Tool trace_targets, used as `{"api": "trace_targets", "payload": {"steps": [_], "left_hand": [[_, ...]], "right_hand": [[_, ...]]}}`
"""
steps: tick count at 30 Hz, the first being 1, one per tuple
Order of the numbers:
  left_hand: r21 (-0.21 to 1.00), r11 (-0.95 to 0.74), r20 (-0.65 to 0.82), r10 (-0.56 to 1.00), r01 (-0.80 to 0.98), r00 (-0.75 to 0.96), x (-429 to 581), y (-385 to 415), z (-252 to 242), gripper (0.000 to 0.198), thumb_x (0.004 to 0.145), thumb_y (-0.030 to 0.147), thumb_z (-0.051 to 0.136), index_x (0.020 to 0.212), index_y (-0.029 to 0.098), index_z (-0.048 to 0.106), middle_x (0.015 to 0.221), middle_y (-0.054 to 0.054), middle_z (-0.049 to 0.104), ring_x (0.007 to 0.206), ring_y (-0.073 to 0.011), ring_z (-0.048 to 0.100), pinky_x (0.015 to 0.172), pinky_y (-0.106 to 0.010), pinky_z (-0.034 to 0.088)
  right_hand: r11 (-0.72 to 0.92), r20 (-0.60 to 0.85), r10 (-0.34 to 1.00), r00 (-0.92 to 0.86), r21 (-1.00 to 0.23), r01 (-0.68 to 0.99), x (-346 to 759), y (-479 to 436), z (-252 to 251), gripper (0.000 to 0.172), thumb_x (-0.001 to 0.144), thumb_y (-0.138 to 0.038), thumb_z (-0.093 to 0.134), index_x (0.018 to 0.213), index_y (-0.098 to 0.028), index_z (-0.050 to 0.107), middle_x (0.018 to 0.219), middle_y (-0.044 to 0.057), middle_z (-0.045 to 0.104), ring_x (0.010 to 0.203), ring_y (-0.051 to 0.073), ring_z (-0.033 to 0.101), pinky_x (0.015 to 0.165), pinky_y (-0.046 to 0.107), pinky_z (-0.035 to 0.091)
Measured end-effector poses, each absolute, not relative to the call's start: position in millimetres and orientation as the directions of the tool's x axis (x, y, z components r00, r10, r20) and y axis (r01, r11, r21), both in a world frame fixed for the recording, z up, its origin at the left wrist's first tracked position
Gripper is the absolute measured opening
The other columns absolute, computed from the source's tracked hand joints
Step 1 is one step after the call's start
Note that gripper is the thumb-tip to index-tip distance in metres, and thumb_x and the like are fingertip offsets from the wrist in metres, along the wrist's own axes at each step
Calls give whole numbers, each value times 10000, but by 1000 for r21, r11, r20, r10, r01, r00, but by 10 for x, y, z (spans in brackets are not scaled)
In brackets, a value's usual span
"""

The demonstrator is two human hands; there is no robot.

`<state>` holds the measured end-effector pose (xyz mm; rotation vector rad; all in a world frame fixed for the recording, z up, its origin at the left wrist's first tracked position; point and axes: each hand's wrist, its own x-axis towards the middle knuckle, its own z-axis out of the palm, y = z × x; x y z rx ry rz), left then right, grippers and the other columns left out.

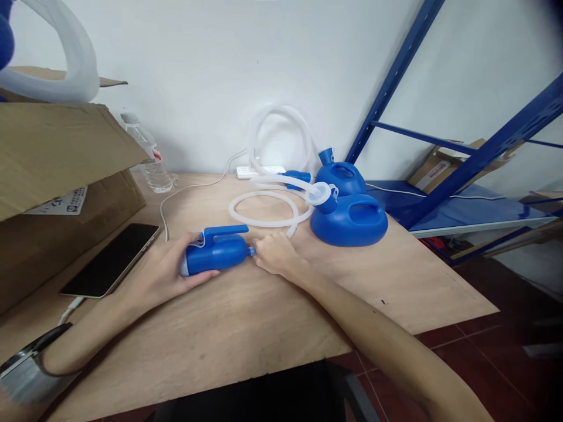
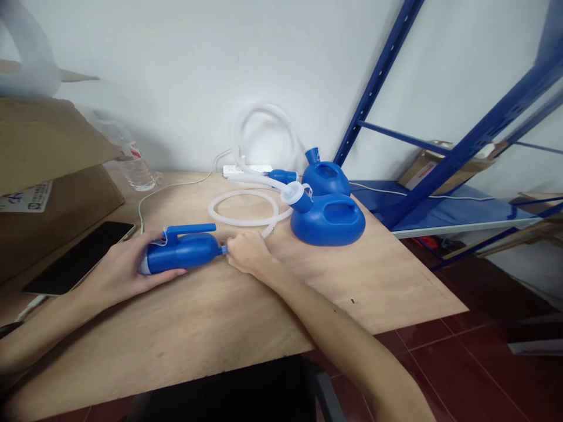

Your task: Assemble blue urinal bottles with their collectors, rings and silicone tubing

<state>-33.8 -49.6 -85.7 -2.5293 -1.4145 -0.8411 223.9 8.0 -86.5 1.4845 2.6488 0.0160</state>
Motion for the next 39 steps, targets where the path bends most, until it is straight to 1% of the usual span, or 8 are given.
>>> {"api": "trace_targets", "payload": {"steps": [6, 9, 12, 15, 22, 28, 31, 39], "left_hand": [[-340, -731, 591, 324, 592, 739, -372, -530, -841, 280, 1037, 199, 565, 1312, 153, 589, 1244, -176, 757, 1028, -311, 747, 738, -378, 591], [-425, -747, 562, 225, 511, 796, -383, -533, -823, 359, 988, 20, 527, 1300, 162, 633, 1272, -155, 754, 1078, -300, 728, 805, -392, 588], [-420, -758, 571, 206, 499, 794, -393, -506, -852, 378, 967, 4, 561, 1303, 157, 639, 1290, -165, 745, 1100, -302, 719, 821, -394, 583], [-313, -768, 619, 281, 558, 734, -398, -451, -899, 331, 982, 167, 655, 1311, 167, 620, 1253, -170, 753, 1050, -298, 736, 753, -367, 587], [241, -598, 623, 699, 764, 351, -386, -383, -877, 499, 868, 554, 760, 1204, 223, 597, 1066, -67, 760, 861, -245, 751, 770, -370, 613], [572, -382, 487, 870, 726, 74, -357, -366, -747, 616, 667, 652, 860, 1098, 283, 623, 921, -2, 733, 779, -257, 723, 704, -378, 612], [686, -348, 414, 909, 639, 51, -353, -348, -694, 558, 648, 600, 886, 1028, 282, 630, 876, 1, 715, 724, -234, 700, 642, -347, 605], [854, -284, 249, 959, 435, 137, -384, -345, -749, 407, 820, 503, 785, 1116, 281, 615, 945, -9, 711, 694, -212, 728, 622, -355, 647]], "right_hand": [[562, -52, 827, -560, 23, 827, 2265, 117, -906, 275, 960, -299, 556, 1010, -188, 803, 1018, 132, 820, 973, 295, 765, 780, 343, 497], [567, -48, 823, -566, 20, 823, 2270, 127, -889, 245, 936, -278, 577, 968, -181, 799, 989, 144, 818, 940, 307, 769, 744, 344, 484], [573, -39, 819, -572, 15, 820, 2274, 127, -881, 215, 915, -267, 593, 919, -183, 791, 975, 139, 817, 907, 310, 769, 705, 343, 463], [573, -11, 819, -573, 1, 819, 2276, 120, -903, 215, 930, -283, 584, 921, -199, 781, 992, 114, 819, 898, 295, 765, 689, 338, 444], [586, 198, 796, -572, -13, 810, 2326, 170, -963, 298, 952, -196, 552, 1212, -162, 694, 1100, 121, 790, 1026, 277, 703, 839, 366, 417], [646, 445, 641, -626, 128, 753, 2423, 220, -965, 219, 1017, -232, 505, 1054, -147, 703, 996, 125, 751, 972, 264, 623, 832, 379, 360], [645, 423, 642, -640, 153, 748, 2423, 204, -927, 267, 1053, -252, 456, 1046, -146, 701, 986, 125, 752, 965, 259, 627, 808, 372, 352], [600, 202, 778, -595, 45, 799, 2317, 129, -893, 313, 1059, -251, 436, 1116, -133, 721, 1037, 149, 798, 932, 272, 724, 668, 338, 358]]}}
